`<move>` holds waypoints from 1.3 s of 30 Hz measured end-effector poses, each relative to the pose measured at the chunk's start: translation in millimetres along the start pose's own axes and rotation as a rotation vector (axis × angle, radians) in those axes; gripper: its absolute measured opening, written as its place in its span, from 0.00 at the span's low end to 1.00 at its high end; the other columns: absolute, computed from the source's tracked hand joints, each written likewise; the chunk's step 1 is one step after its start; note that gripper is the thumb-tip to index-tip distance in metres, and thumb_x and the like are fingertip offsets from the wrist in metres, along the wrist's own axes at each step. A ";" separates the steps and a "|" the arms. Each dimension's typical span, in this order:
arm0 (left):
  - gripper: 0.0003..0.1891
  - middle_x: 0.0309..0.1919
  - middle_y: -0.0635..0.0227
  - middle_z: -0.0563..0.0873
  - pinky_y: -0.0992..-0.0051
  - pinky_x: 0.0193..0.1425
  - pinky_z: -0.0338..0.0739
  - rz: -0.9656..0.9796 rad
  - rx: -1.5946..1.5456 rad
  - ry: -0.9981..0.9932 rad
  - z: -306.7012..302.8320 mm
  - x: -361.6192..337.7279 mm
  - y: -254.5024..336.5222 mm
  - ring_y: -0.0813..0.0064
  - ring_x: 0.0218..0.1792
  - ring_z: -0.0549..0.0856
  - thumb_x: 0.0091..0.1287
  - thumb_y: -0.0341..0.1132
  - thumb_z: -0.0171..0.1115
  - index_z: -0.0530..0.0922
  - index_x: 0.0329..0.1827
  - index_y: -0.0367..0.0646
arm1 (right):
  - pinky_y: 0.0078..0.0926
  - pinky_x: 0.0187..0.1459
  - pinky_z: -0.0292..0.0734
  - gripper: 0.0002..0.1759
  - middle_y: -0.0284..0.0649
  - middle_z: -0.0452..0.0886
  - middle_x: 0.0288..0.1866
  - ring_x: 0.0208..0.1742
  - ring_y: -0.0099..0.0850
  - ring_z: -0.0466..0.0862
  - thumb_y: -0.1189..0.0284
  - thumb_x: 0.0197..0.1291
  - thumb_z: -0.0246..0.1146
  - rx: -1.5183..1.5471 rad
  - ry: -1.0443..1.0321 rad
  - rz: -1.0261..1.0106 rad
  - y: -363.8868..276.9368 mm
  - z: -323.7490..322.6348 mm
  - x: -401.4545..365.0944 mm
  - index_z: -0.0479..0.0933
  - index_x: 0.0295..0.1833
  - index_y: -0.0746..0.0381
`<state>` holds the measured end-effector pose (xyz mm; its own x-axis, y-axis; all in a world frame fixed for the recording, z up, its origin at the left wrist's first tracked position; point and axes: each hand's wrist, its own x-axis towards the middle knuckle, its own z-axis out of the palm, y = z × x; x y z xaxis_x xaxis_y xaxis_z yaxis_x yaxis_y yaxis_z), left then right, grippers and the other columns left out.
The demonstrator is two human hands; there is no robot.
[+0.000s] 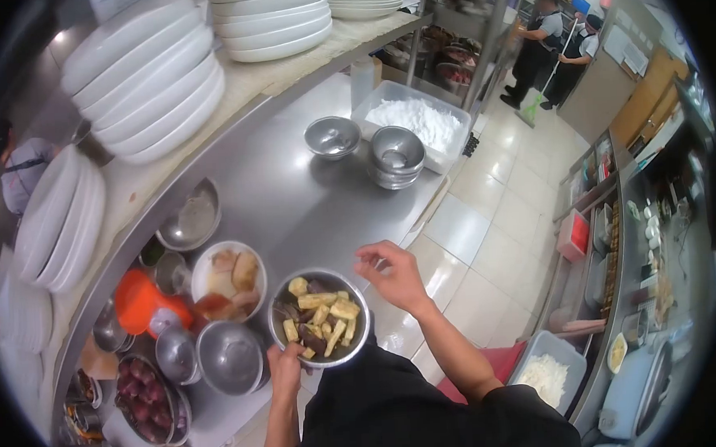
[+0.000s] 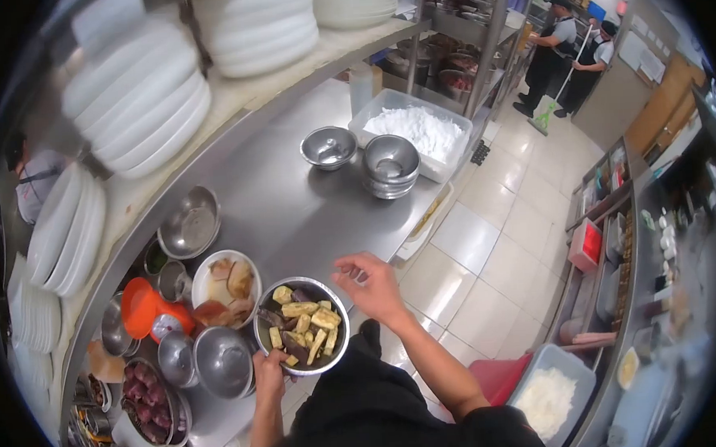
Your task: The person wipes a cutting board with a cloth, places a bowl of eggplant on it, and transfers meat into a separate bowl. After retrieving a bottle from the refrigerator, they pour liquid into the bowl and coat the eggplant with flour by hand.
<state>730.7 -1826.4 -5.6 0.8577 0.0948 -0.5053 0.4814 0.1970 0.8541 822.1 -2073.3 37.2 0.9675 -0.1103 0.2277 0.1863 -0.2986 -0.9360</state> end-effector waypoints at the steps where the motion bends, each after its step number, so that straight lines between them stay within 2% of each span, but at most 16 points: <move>1: 0.08 0.20 0.54 0.80 0.71 0.13 0.70 -0.014 -0.006 -0.002 13.1 26.3 -1.7 0.66 0.13 0.77 0.54 0.25 0.52 0.76 0.30 0.26 | 0.22 0.35 0.74 0.12 0.37 0.81 0.33 0.32 0.24 0.78 0.73 0.54 0.71 -0.010 -0.005 0.011 10.2 -9.5 18.2 0.83 0.44 0.61; 3: 0.10 0.23 0.58 0.81 0.73 0.15 0.70 -0.026 0.020 0.034 36.2 67.7 -3.6 0.69 0.16 0.79 0.56 0.27 0.53 0.77 0.35 0.28 | 0.22 0.35 0.74 0.11 0.36 0.81 0.33 0.33 0.23 0.78 0.74 0.54 0.70 -0.031 0.038 0.087 30.2 -32.0 43.2 0.83 0.45 0.61; 9: 0.12 0.30 0.54 0.82 0.69 0.18 0.73 -0.066 -0.042 0.018 106.8 186.9 -2.2 0.66 0.20 0.80 0.56 0.28 0.55 0.75 0.42 0.30 | 0.17 0.35 0.74 0.10 0.32 0.80 0.32 0.33 0.19 0.77 0.76 0.55 0.70 -0.080 0.259 0.271 75.8 -128.1 90.7 0.83 0.44 0.63; 12: 0.14 0.32 0.54 0.82 0.68 0.19 0.74 -0.074 -0.058 0.010 141.3 214.6 7.1 0.65 0.21 0.80 0.57 0.28 0.55 0.73 0.44 0.30 | 0.17 0.36 0.73 0.09 0.31 0.80 0.32 0.33 0.18 0.77 0.76 0.56 0.69 -0.087 0.297 0.353 103.9 -168.8 106.2 0.82 0.44 0.62; 16: 0.13 0.33 0.55 0.82 0.68 0.20 0.74 -0.109 -0.079 0.098 177.6 230.7 14.2 0.65 0.22 0.81 0.57 0.28 0.54 0.74 0.43 0.30 | 0.16 0.36 0.73 0.09 0.30 0.80 0.32 0.34 0.17 0.77 0.76 0.58 0.69 -0.070 0.284 0.357 136.5 -208.9 153.7 0.82 0.45 0.62; 22: 0.16 0.32 0.58 0.82 0.71 0.23 0.76 0.064 -0.089 0.246 238.1 237.2 37.8 0.68 0.24 0.80 0.54 0.30 0.59 0.76 0.44 0.29 | 0.14 0.33 0.72 0.11 0.30 0.80 0.34 0.35 0.15 0.77 0.75 0.59 0.68 -0.042 0.266 0.242 174.8 -281.2 248.8 0.81 0.47 0.65; 24: 0.17 0.33 0.60 0.82 0.72 0.25 0.77 0.079 -0.052 0.429 254.5 223.9 42.7 0.69 0.26 0.81 0.53 0.30 0.61 0.76 0.45 0.29 | 0.14 0.32 0.73 0.12 0.31 0.80 0.34 0.34 0.16 0.77 0.75 0.60 0.68 -0.043 0.357 0.241 194.7 -314.3 285.3 0.81 0.48 0.66; 25: 0.19 0.38 0.60 0.83 0.73 0.28 0.78 0.135 0.050 0.527 250.8 227.1 25.2 0.70 0.32 0.82 0.52 0.30 0.62 0.75 0.47 0.30 | 0.14 0.32 0.73 0.12 0.31 0.80 0.34 0.34 0.16 0.77 0.75 0.60 0.68 -0.055 0.385 0.235 208.3 -333.7 303.0 0.81 0.48 0.66; 26: 0.14 0.41 0.58 0.82 0.71 0.33 0.79 0.125 -0.106 0.373 266.6 220.4 45.8 0.66 0.40 0.83 0.54 0.28 0.61 0.78 0.43 0.33 | 0.13 0.32 0.72 0.12 0.31 0.80 0.34 0.34 0.16 0.77 0.75 0.60 0.67 -0.103 0.446 0.205 223.0 -352.3 320.8 0.81 0.49 0.66; 27: 0.14 0.41 0.58 0.82 0.71 0.33 0.79 0.128 -0.105 0.342 281.7 222.5 52.7 0.66 0.40 0.83 0.54 0.28 0.61 0.78 0.43 0.33 | 0.13 0.32 0.72 0.12 0.31 0.80 0.34 0.35 0.16 0.77 0.75 0.60 0.67 -0.152 0.507 0.175 232.9 -370.4 336.4 0.81 0.49 0.66; 29: 0.08 0.42 0.56 0.81 0.69 0.35 0.79 0.185 0.175 0.432 303.8 218.8 59.1 0.63 0.42 0.83 0.55 0.22 0.58 0.81 0.38 0.35 | 0.13 0.32 0.72 0.12 0.31 0.80 0.34 0.35 0.16 0.77 0.75 0.61 0.67 -0.158 0.517 0.147 242.6 -399.1 366.1 0.81 0.49 0.66; 31: 0.09 0.40 0.54 0.81 0.71 0.33 0.79 0.279 0.331 0.487 319.4 220.3 48.4 0.60 0.42 0.83 0.54 0.17 0.55 0.82 0.33 0.35 | 0.14 0.33 0.73 0.11 0.31 0.80 0.34 0.36 0.16 0.76 0.75 0.61 0.66 -0.121 0.463 0.160 250.1 -414.0 386.8 0.81 0.49 0.66; 33: 0.09 0.40 0.54 0.81 0.70 0.26 0.79 0.323 0.081 0.420 327.5 232.7 32.5 0.60 0.38 0.84 0.53 0.14 0.55 0.81 0.32 0.33 | 0.16 0.35 0.74 0.12 0.34 0.81 0.37 0.36 0.18 0.78 0.75 0.60 0.67 -0.106 0.391 0.130 253.4 -408.9 405.4 0.81 0.49 0.66; 35: 0.06 0.39 0.52 0.81 0.67 0.20 0.77 0.256 -0.097 0.393 371.3 228.5 73.4 0.59 0.35 0.84 0.56 0.20 0.54 0.79 0.34 0.30 | 0.21 0.35 0.78 0.16 0.42 0.83 0.42 0.37 0.25 0.83 0.74 0.57 0.69 -0.300 0.037 0.048 247.5 -384.9 419.8 0.80 0.50 0.66; 37: 0.11 0.37 0.51 0.81 0.65 0.16 0.74 0.163 -0.391 0.300 381.8 237.4 82.7 0.58 0.29 0.84 0.59 0.28 0.52 0.75 0.40 0.26 | 0.32 0.42 0.81 0.20 0.50 0.83 0.47 0.45 0.35 0.84 0.71 0.54 0.71 -0.386 -0.252 0.032 264.2 -359.4 433.9 0.80 0.52 0.65; 39: 0.17 0.34 0.49 0.80 0.65 0.15 0.72 0.171 -0.352 0.365 392.7 257.5 82.5 0.58 0.26 0.83 0.60 0.33 0.50 0.72 0.45 0.25 | 0.41 0.52 0.78 0.24 0.54 0.80 0.54 0.53 0.44 0.81 0.67 0.54 0.70 -0.633 -0.341 -0.072 317.1 -333.1 450.1 0.78 0.57 0.62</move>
<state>1062.1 -2169.0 -16.8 0.7699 0.4747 -0.4265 0.1969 0.4590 0.8663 1259.6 -2533.3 -67.7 0.9754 0.2016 0.0893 0.2164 -0.7972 -0.5636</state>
